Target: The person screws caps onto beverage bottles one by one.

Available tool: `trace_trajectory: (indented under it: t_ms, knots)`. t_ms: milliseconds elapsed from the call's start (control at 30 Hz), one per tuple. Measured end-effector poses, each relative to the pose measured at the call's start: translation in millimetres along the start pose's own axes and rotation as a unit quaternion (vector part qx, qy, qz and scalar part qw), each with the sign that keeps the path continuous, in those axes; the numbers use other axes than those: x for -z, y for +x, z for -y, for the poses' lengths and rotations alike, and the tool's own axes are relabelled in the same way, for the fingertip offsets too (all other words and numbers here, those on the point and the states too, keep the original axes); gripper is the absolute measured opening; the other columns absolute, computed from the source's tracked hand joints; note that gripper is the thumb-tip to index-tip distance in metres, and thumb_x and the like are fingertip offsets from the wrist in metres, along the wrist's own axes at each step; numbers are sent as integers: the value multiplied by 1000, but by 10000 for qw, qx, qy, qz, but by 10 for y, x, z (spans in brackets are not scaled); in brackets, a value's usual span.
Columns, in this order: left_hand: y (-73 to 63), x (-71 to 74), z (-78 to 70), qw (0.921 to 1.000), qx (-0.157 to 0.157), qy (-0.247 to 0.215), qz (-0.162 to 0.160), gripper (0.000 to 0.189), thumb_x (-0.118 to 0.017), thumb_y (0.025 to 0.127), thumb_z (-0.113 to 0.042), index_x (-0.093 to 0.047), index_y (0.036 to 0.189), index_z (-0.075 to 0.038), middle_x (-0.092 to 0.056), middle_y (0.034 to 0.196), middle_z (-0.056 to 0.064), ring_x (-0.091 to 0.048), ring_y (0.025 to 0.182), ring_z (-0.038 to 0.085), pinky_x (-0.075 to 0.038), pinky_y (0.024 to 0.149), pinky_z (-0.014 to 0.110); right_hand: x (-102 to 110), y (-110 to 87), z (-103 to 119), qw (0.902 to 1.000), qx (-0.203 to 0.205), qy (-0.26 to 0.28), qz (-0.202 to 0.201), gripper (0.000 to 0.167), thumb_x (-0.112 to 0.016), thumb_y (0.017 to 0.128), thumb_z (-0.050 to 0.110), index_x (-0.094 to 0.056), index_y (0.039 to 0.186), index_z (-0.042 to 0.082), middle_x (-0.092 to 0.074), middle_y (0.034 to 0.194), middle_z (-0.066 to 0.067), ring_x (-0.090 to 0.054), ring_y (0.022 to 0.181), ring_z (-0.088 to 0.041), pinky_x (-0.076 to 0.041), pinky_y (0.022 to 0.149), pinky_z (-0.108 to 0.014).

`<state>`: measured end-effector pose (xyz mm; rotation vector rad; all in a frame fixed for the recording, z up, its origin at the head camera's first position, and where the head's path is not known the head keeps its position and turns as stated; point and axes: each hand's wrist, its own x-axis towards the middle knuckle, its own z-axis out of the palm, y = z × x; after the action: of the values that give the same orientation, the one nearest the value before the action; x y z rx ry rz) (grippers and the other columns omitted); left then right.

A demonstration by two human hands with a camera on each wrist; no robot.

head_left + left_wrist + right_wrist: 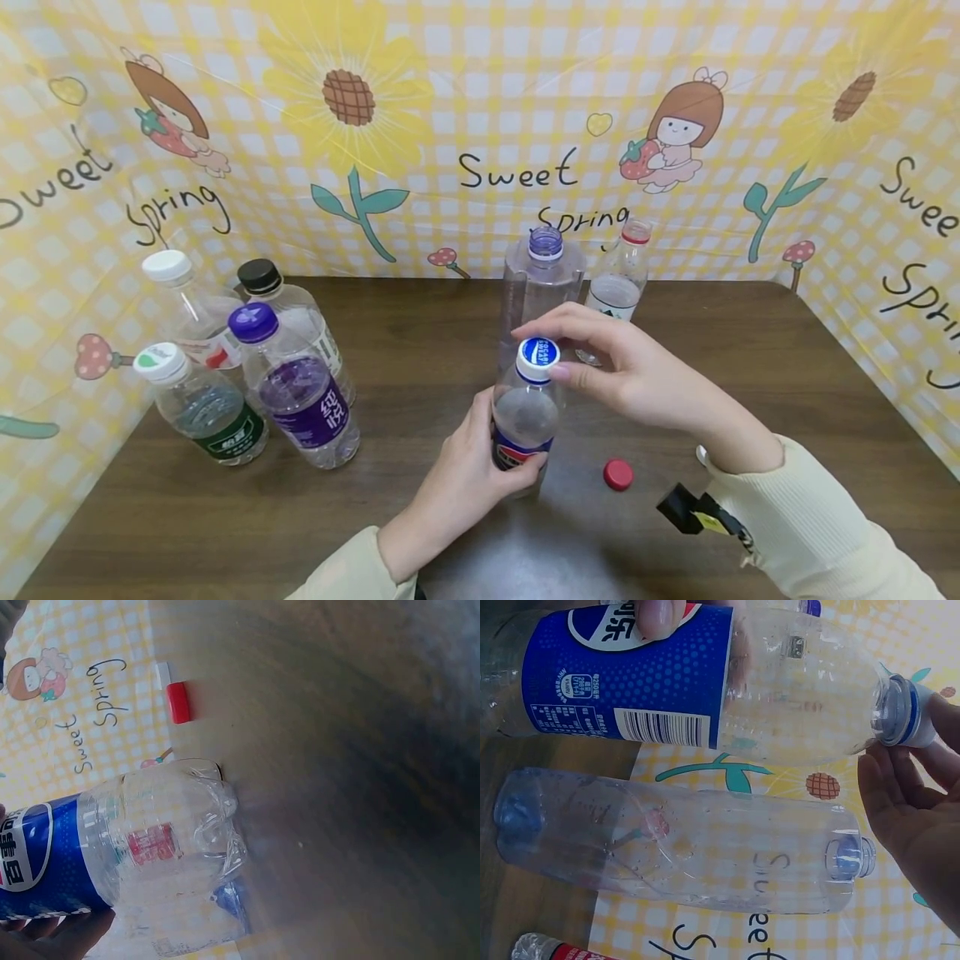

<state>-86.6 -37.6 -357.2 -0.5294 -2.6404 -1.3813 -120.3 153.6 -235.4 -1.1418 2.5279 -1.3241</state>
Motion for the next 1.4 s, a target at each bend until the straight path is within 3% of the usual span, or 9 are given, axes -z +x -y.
trace_trajectory:
  t_ms: [300,533,700,833,933,1033,1400]
  knots:
    - [-7,0,-10,9998,134,-67,97,74,-79,76,-25,-34,134,-10,-60,119,9,-64,103,21,-54,91,40,-58,17,-5,9976,-494,37,-483,27,-71,84,7,-62,110,8,-62,106,-1,-57,97,-11,-50,89,-25]
    - [-8,4,-12,9998,150,-66,91,74,-79,77,-25,-34,134,-11,-60,119,9,-64,103,22,-54,91,40,-92,44,-10,9940,-888,-13,-634,38,-78,78,11,-57,110,8,-62,103,-1,-58,98,-15,-51,91,-38]
    - [-6,-1,4,10000,50,-11,78,73,-79,77,-25,-35,133,-9,-60,118,10,-64,105,22,-54,91,41,-49,5,-14,9973,-704,1,-196,43,-67,89,19,-54,130,13,-60,127,1,-56,113,-11,-46,100,-41]
    - [-3,-7,22,10000,-35,84,27,73,-79,77,-24,-35,133,-9,-60,118,10,-64,104,22,-54,90,41,-14,-17,-28,9988,-283,365,172,39,-53,97,15,-50,137,12,-55,137,-2,-53,120,-8,-46,101,-28]
    - [-2,-4,24,9999,-52,106,5,73,-79,77,-24,-35,133,-9,-60,118,10,-64,103,21,-55,90,41,-4,-15,-38,9982,-122,521,258,38,-49,98,9,-50,136,8,-57,135,-6,-54,117,-6,-47,98,-21]
    - [-2,1,17,9999,-47,94,7,74,-79,76,-24,-35,133,-9,-60,118,10,-64,103,21,-55,90,41,-3,-8,-40,9987,-147,449,202,36,-50,98,8,-52,134,7,-60,130,-7,-55,112,-5,-48,95,-22]
    - [2,9,4,9999,92,22,53,76,-79,76,-27,-34,135,-11,-59,120,8,-64,104,20,-54,91,40,-34,9,-32,9970,-612,404,-243,30,-64,90,9,-60,120,7,-65,107,-4,-59,99,-12,-52,84,-23]
